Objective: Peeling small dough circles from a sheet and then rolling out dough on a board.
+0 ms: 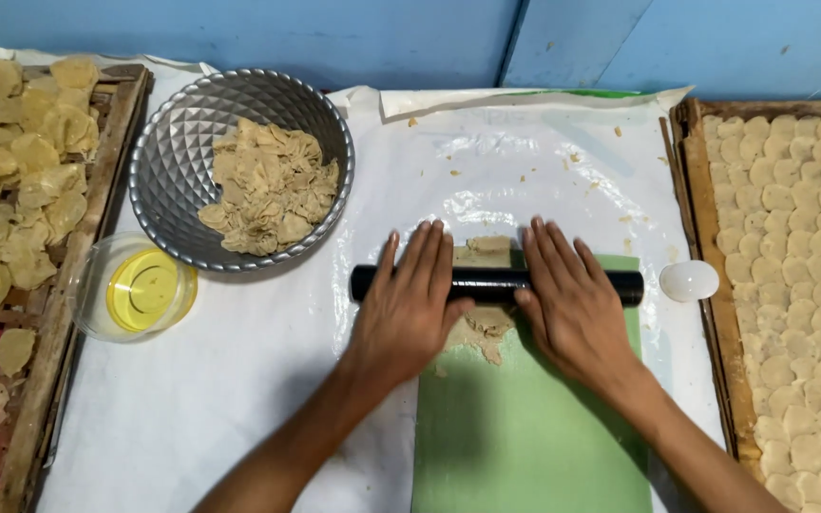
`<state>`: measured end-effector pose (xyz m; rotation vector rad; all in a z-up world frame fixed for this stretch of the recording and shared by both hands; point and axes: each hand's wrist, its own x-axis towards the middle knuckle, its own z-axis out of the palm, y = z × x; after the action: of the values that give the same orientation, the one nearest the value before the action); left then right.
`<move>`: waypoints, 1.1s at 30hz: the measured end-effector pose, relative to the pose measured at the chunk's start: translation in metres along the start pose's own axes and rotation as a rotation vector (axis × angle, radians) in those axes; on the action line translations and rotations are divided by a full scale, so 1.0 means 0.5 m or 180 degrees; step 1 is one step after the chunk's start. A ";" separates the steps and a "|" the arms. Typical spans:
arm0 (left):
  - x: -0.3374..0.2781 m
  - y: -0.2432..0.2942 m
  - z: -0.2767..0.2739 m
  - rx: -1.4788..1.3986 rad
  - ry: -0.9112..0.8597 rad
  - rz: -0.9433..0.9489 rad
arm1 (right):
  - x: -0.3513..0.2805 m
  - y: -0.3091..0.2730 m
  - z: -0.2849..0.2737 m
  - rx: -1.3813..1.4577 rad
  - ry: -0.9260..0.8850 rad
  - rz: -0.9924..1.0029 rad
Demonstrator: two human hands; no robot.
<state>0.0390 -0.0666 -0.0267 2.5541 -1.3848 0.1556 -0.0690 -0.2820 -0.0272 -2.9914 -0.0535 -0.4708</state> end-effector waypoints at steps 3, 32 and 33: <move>-0.047 0.027 -0.010 -0.0209 0.0113 0.0026 | -0.034 -0.029 -0.018 0.0017 -0.0018 -0.0013; 0.205 -0.111 0.025 -0.0365 -0.0344 -0.0319 | 0.186 0.096 0.028 0.0373 -0.0576 0.0560; 0.211 -0.115 0.024 -0.0347 -0.0226 -0.0284 | 0.196 0.101 0.030 0.0482 -0.0640 0.0654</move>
<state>0.1445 -0.1251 -0.0256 2.5471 -1.2636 -0.0255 0.0315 -0.3287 -0.0164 -2.8428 0.1905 -0.1366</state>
